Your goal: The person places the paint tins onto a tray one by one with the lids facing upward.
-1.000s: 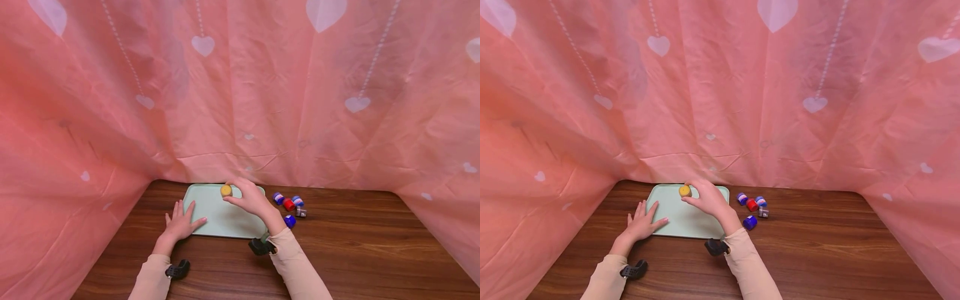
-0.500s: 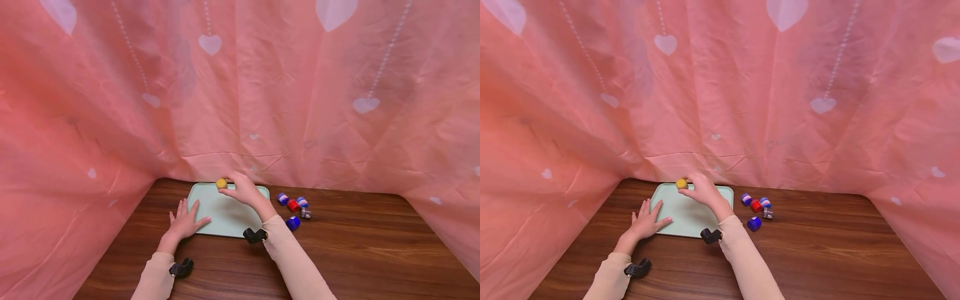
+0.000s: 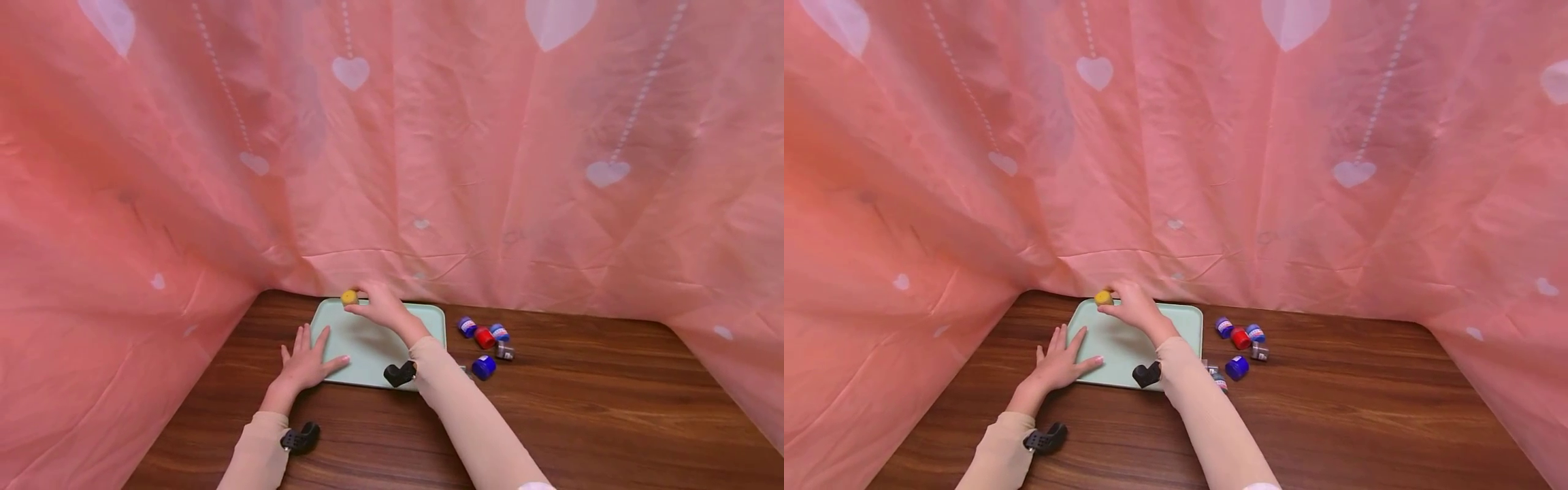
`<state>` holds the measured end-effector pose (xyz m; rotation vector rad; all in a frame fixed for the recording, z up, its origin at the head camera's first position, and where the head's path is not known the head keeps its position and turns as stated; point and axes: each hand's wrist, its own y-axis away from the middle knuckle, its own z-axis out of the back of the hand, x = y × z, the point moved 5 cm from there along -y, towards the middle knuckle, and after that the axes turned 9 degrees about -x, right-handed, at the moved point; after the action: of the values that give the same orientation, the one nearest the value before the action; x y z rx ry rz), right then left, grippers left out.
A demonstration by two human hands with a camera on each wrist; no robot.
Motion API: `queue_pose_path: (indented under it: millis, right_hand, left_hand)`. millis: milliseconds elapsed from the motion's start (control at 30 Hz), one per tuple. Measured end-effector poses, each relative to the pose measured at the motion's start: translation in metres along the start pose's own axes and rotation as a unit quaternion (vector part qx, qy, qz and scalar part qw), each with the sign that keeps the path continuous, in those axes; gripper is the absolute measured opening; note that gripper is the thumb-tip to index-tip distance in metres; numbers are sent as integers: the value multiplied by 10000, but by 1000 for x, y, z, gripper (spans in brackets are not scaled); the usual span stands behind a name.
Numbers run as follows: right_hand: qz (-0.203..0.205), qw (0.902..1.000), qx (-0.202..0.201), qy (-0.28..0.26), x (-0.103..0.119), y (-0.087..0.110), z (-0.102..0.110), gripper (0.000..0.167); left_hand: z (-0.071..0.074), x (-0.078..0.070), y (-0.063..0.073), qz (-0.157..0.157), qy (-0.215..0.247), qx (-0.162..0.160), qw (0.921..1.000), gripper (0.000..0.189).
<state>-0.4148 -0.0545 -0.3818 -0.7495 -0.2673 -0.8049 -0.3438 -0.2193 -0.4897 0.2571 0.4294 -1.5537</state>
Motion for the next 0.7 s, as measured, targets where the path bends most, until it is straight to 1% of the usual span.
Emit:
queue_pose_path:
  millis: [167, 300, 467, 700]
  right_hand:
    - [-277, 9994, 115, -175, -8, -6, -9, 31]
    - [-508, 9977, 169, -403, -20, -11, -19, 27]
    - [-812, 9958, 251, -353, -34, -13, -35, 25]
    - [-1106, 9927, 429, -237, -45, -12, -56, 32]
  left_hand:
    - [-2, -6, -1, -56, 54, 13, 10000, 94]
    - [-6, -11, -2, -126, 61, -53, 9999, 94]
    - [-9, -16, -1, -154, 58, -80, 9998, 94]
    - [-11, -19, 2, -175, 24, -127, 9998, 92]
